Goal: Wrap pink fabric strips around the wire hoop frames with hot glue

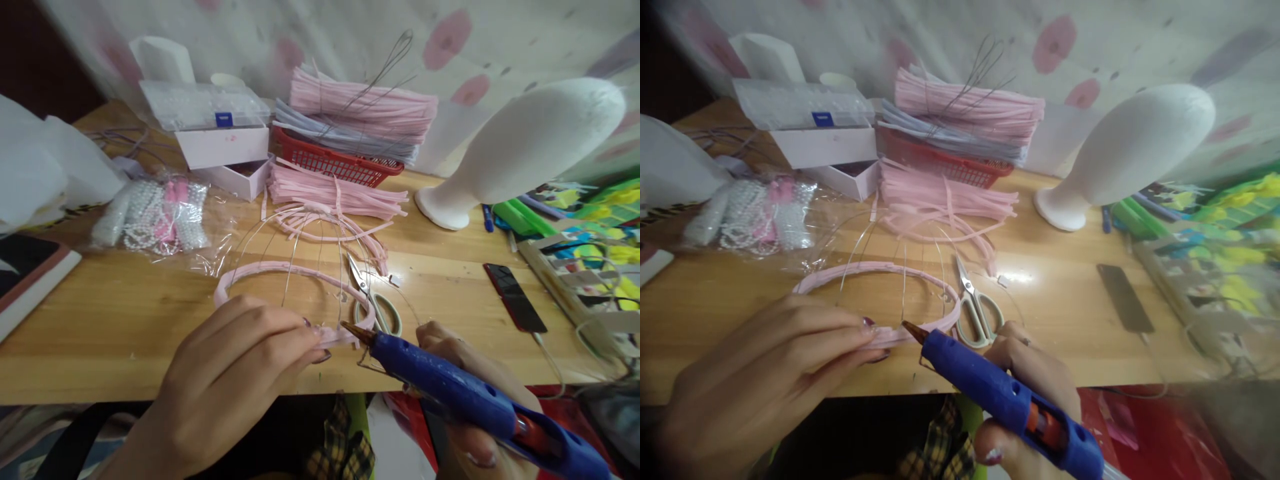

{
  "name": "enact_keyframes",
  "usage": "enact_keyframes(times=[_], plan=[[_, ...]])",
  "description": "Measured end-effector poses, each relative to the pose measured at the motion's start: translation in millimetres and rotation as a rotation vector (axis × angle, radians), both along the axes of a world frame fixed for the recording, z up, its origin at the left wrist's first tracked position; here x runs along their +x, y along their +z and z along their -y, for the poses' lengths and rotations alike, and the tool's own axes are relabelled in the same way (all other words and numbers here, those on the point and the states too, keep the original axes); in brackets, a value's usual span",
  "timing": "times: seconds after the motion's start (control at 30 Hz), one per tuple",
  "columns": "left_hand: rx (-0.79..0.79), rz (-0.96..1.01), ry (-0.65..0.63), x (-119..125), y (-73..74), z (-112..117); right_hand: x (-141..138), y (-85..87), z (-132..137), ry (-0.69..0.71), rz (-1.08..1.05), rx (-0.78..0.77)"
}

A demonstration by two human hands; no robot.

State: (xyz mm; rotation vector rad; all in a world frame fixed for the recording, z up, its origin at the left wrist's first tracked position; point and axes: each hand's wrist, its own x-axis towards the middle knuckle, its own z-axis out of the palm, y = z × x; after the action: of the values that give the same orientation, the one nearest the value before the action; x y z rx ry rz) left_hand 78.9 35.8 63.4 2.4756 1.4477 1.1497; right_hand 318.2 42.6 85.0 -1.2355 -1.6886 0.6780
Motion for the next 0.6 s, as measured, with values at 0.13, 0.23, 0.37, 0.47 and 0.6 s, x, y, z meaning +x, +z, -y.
enact_keyframes(times=[0.13, 0.23, 0.37, 0.47, 0.6], plan=[[-0.013, 0.034, 0.022, -1, -0.6, 0, 13, 0.3, -8, 0.114, 0.022, -0.027], [0.024, 0.03, -0.015, -2, -1.0, -1, 27, -0.8, -14, 0.276, 0.088, -0.011], [-0.012, 0.074, 0.031, 0, 0.2, 1, 31, -1.3, -16, 0.277, 0.106, -0.011], [-0.017, 0.084, 0.035, 3, 1.6, 2, 27, -1.1, -17, 0.242, 0.074, 0.002], [0.011, 0.024, -0.017, -1, -1.3, -2, 23, -6.0, -15, 0.197, 0.031, 0.0]])
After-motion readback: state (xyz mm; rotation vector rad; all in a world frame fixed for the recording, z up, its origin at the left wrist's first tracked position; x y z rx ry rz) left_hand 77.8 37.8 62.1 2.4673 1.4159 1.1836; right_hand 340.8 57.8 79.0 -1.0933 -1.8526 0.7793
